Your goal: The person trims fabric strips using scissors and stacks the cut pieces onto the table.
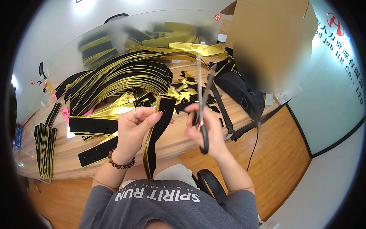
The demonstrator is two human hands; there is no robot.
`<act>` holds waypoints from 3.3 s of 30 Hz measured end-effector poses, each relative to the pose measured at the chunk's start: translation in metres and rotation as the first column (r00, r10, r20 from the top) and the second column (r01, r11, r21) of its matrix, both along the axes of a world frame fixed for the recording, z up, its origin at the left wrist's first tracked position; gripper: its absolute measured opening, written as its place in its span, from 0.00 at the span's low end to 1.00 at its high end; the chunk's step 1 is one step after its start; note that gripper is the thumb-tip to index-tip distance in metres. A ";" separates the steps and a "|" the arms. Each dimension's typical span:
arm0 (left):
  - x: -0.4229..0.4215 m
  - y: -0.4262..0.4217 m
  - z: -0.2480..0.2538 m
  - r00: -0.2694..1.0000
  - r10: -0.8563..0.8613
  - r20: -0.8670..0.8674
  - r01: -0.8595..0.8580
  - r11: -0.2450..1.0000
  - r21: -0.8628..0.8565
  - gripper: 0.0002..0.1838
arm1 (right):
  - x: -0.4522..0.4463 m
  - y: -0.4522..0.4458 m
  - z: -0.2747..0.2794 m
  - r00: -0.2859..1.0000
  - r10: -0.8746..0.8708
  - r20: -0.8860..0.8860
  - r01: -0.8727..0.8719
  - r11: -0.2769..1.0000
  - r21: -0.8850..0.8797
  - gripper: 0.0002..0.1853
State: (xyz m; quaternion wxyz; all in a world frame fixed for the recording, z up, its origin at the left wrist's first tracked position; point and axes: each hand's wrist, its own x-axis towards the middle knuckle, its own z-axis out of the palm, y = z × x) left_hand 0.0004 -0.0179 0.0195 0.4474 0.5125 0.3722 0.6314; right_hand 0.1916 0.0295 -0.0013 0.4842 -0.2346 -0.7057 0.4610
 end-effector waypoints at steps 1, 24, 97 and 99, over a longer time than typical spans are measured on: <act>-0.003 0.003 -0.003 1.000 0.011 -0.021 -0.011 1.000 0.008 0.08 | -0.004 -0.011 -0.002 0.995 -0.025 0.099 0.031 0.997 -0.064 0.39; -0.004 0.037 -0.013 0.977 -0.193 -0.096 0.177 0.972 -0.155 0.08 | -0.001 -0.005 -0.026 0.935 -0.089 0.342 0.113 0.992 -0.050 0.20; -0.097 0.043 -0.058 0.991 0.023 0.134 0.010 0.971 -0.241 0.19 | -0.023 0.059 -0.102 0.928 0.044 -0.369 -0.268 0.766 -0.584 0.33; -0.123 0.001 -0.042 0.928 0.046 0.371 0.050 0.968 -0.244 0.17 | -0.024 0.062 -0.108 0.935 0.015 -0.354 -0.238 0.765 -0.598 0.32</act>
